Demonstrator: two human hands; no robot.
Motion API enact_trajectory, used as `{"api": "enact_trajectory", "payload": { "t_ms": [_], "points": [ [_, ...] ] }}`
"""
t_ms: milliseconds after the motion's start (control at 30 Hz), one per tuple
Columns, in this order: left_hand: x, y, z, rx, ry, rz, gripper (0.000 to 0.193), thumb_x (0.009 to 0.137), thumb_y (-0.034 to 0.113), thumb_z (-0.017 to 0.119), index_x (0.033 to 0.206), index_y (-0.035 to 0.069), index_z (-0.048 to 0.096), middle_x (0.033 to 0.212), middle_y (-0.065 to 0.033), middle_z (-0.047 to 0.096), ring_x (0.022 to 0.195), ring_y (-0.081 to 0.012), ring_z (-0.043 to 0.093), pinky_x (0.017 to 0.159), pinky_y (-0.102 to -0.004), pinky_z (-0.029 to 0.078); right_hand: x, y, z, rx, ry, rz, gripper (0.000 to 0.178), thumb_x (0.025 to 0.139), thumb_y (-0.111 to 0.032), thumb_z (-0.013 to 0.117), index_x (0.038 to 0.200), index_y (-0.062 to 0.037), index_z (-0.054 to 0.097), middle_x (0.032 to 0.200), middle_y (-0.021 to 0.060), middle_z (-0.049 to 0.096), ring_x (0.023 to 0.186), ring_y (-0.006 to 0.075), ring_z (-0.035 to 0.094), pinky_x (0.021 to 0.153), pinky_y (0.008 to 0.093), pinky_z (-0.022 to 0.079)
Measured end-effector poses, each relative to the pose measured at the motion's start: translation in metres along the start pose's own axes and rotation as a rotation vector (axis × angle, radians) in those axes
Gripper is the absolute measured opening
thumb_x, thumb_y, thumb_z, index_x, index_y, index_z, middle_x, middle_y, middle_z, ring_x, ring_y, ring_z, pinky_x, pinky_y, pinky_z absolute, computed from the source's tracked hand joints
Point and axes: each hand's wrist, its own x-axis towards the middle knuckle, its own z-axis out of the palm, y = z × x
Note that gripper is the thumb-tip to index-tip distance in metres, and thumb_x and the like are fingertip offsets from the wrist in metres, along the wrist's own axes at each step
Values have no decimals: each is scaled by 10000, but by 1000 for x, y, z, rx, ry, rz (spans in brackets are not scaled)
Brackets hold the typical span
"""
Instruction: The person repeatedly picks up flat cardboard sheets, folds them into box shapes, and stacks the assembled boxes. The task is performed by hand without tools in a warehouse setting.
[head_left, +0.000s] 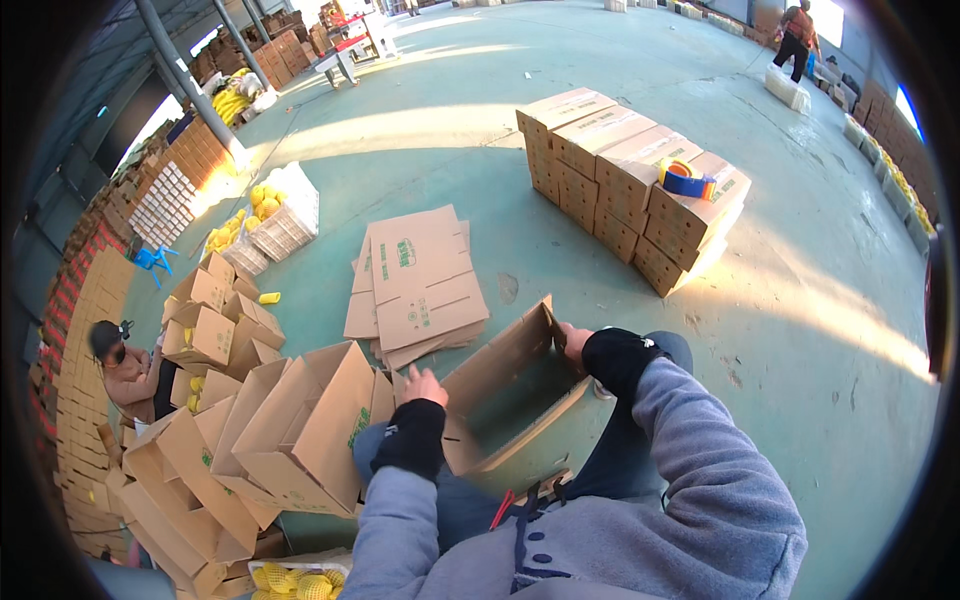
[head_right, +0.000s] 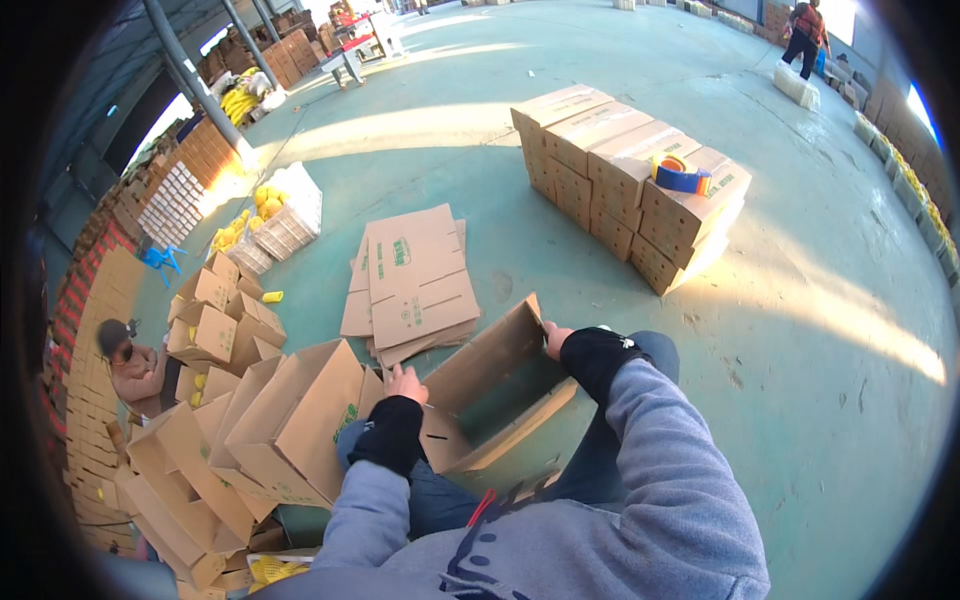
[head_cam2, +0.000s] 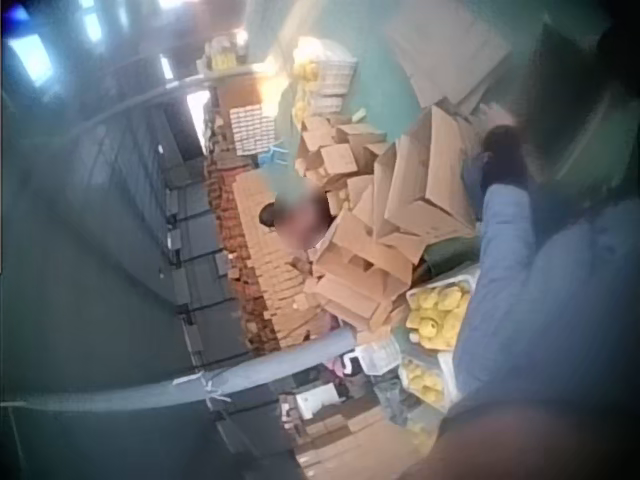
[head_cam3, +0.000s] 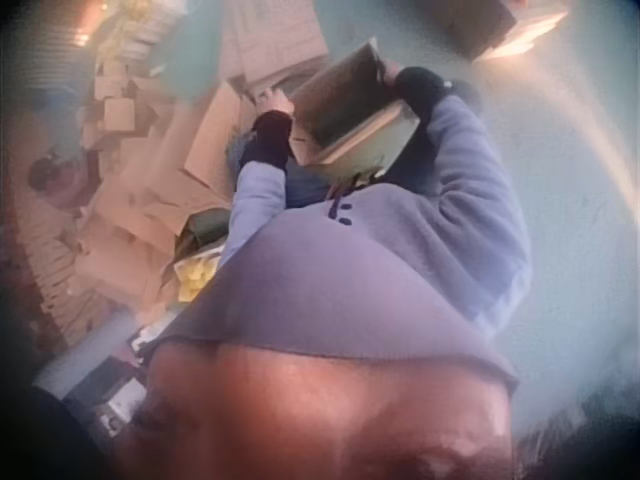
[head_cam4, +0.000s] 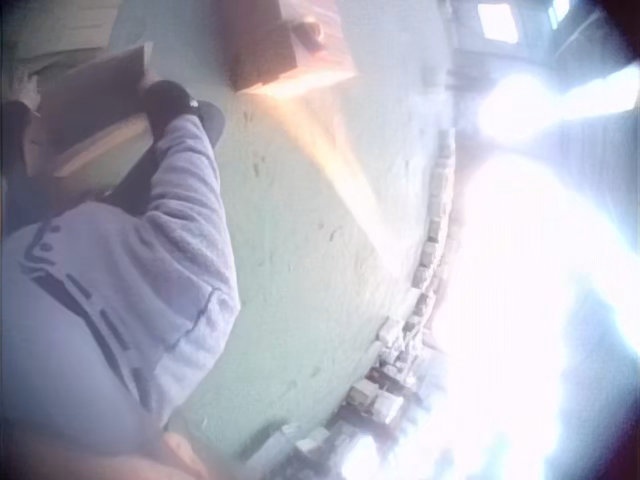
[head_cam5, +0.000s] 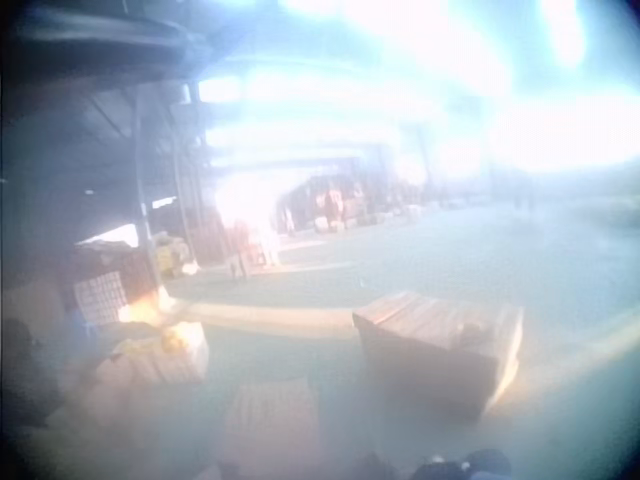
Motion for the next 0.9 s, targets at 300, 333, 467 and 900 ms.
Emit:
{"api": "enact_trajectory", "payload": {
  "t_ms": [300, 333, 467, 900],
  "points": [
    [20, 187, 33, -1416, -939, -231, 583, 884, 492, 603, 1302, 104, 478, 1280, -77, 522, 1122, -239, 531, 831, -463, 498, 22, -11, 26, -58, 4, 118, 543, 803, -239, 623, 1280, -51, 441, 1006, 249, 657, 966, 394, 637, 834, 479, 506],
    [26, 199, 45, -1516, -1014, -345, 606, 878, 514, 600, 1314, 116, 465, 1276, -81, 520, 1121, -239, 530, 824, -461, 500, 22, -12, 29, -43, -28, 101, 540, 792, -267, 650, 1256, -52, 475, 1018, 244, 656, 967, 388, 639, 835, 474, 510],
    [46, 235, 91, -1521, -788, -385, 446, 842, 414, 683, 1012, 5, 629, 919, -100, 660, 803, -226, 647, 683, -362, 522, 13, -14, 39, -122, -93, 15, 573, 724, -389, 697, 1127, 0, 576, 1091, 228, 636, 994, 364, 639, 862, 436, 511],
    [-2, 197, 189, -2230, -1175, -673, 701, 875, 617, 522, 1321, 80, 462, 1158, -100, 613, 1031, -257, 599, 885, -403, 513, 32, -2, 30, -118, -283, 195, 1365, 556, -673, 765, 1490, -40, -4, 1305, 317, 482, 1204, 435, 495, 1008, 443, 401]
  ]
}}
